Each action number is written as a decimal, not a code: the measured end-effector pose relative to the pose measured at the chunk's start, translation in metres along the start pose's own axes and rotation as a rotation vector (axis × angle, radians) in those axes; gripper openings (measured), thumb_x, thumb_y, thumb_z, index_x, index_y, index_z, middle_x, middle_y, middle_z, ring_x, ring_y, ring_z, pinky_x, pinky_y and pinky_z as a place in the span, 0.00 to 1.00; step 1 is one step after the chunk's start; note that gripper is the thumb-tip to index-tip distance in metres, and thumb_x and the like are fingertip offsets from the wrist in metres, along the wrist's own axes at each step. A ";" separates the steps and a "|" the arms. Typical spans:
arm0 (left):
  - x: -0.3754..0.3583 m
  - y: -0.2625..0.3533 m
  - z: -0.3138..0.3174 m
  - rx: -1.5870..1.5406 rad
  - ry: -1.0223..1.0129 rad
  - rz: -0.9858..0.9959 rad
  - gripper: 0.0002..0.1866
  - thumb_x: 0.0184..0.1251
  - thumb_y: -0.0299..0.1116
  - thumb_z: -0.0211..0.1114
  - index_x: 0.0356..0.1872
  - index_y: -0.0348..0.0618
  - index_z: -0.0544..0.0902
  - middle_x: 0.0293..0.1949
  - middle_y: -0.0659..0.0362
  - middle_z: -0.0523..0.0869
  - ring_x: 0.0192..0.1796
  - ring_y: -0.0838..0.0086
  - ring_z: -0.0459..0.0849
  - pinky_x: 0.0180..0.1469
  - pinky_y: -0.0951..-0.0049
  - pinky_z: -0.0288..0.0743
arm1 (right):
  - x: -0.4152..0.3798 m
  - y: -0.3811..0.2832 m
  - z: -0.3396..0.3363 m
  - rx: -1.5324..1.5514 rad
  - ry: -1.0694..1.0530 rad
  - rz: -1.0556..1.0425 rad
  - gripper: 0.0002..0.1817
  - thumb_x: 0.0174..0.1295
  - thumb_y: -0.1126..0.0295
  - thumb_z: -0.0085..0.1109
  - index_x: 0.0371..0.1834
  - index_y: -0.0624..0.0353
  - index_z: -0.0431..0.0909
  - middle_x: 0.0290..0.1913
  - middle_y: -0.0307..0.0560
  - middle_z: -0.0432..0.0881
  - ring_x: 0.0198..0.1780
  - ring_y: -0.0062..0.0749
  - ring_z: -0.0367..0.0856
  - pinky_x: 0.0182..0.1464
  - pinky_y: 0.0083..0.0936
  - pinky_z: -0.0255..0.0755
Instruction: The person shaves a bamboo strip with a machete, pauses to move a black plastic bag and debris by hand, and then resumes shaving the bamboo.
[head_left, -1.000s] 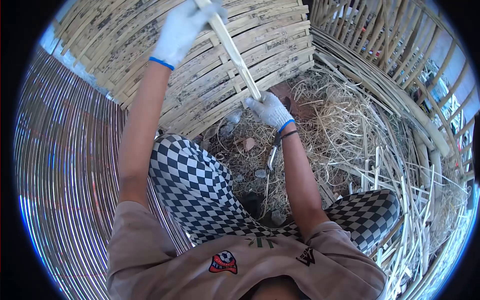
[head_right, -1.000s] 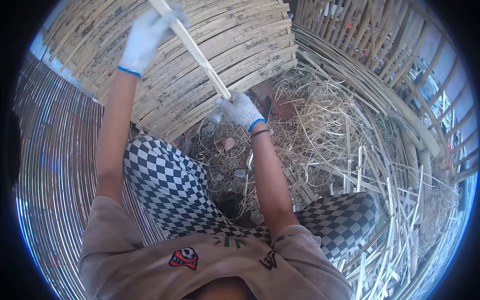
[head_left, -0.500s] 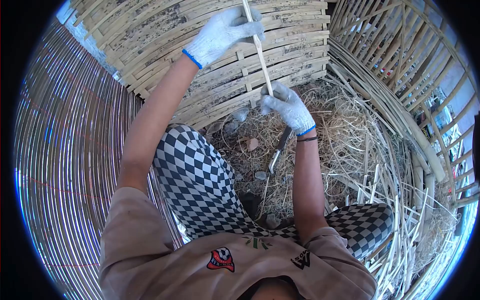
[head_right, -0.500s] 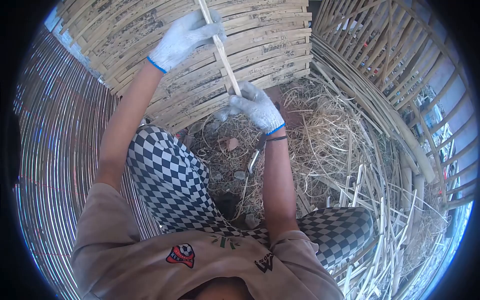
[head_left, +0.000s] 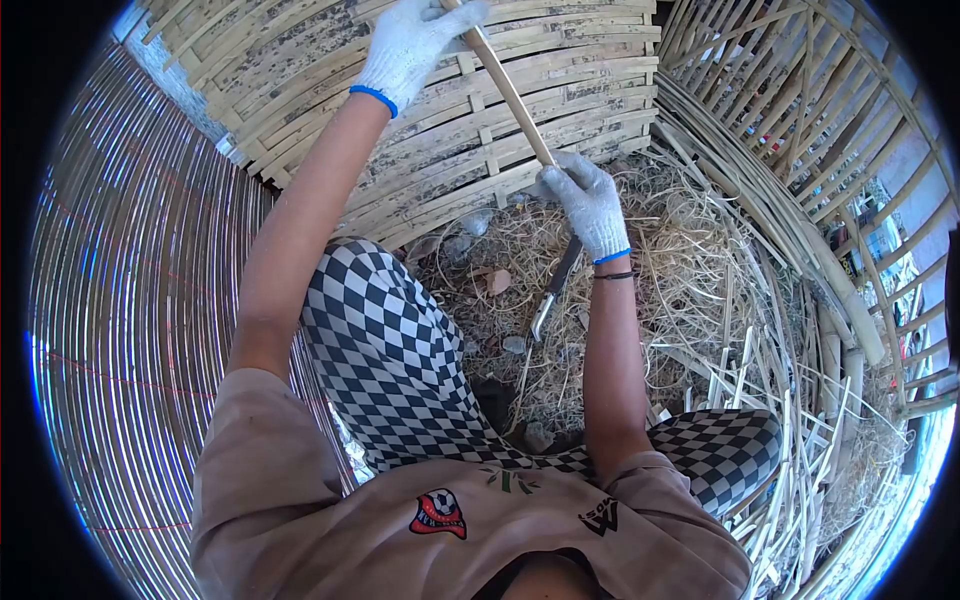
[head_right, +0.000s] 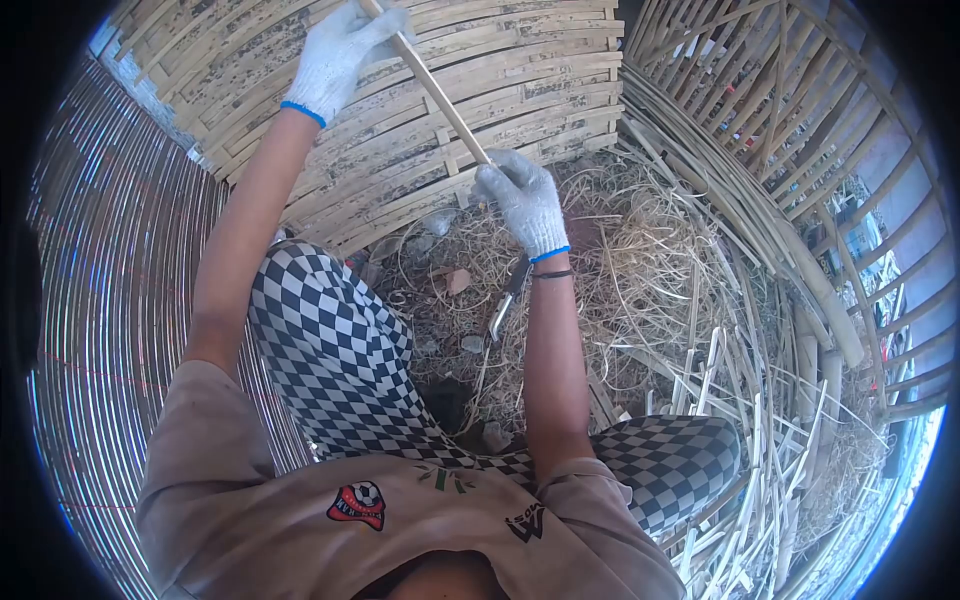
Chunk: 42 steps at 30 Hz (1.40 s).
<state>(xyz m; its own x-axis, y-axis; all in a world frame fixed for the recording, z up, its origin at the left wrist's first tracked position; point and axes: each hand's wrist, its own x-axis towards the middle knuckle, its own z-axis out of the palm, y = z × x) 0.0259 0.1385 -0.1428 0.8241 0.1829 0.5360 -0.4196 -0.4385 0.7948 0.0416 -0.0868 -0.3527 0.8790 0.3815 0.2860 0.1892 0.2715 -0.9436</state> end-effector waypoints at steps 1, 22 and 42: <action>0.000 0.001 0.000 -0.001 0.009 -0.008 0.10 0.76 0.31 0.69 0.48 0.35 0.83 0.38 0.56 0.88 0.40 0.71 0.88 0.42 0.68 0.84 | 0.001 -0.001 0.001 -0.041 0.025 -0.021 0.15 0.75 0.68 0.62 0.56 0.67 0.84 0.40 0.45 0.90 0.42 0.26 0.89 0.49 0.26 0.83; 0.002 0.008 -0.021 -0.856 -0.151 -0.151 0.25 0.85 0.57 0.52 0.25 0.58 0.64 0.18 0.72 0.56 0.17 0.79 0.56 0.17 0.74 0.50 | -0.014 -0.036 0.034 -0.744 -0.295 -0.248 0.12 0.73 0.65 0.59 0.39 0.63 0.82 0.30 0.54 0.81 0.32 0.44 0.82 0.40 0.36 0.75; 0.022 0.043 -0.051 -0.865 0.141 0.013 0.22 0.80 0.53 0.62 0.27 0.56 0.69 0.14 0.71 0.63 0.12 0.81 0.61 0.13 0.75 0.54 | -0.005 -0.100 0.054 0.079 0.042 -0.187 0.18 0.76 0.56 0.58 0.33 0.58 0.72 0.26 0.40 0.73 0.27 0.30 0.78 0.39 0.35 0.81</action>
<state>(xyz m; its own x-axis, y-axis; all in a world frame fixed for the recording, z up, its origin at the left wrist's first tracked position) 0.0065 0.1684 -0.0819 0.7868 0.3146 0.5310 -0.6168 0.3696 0.6949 -0.0053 -0.0687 -0.2508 0.8497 0.2813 0.4459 0.3172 0.4028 -0.8586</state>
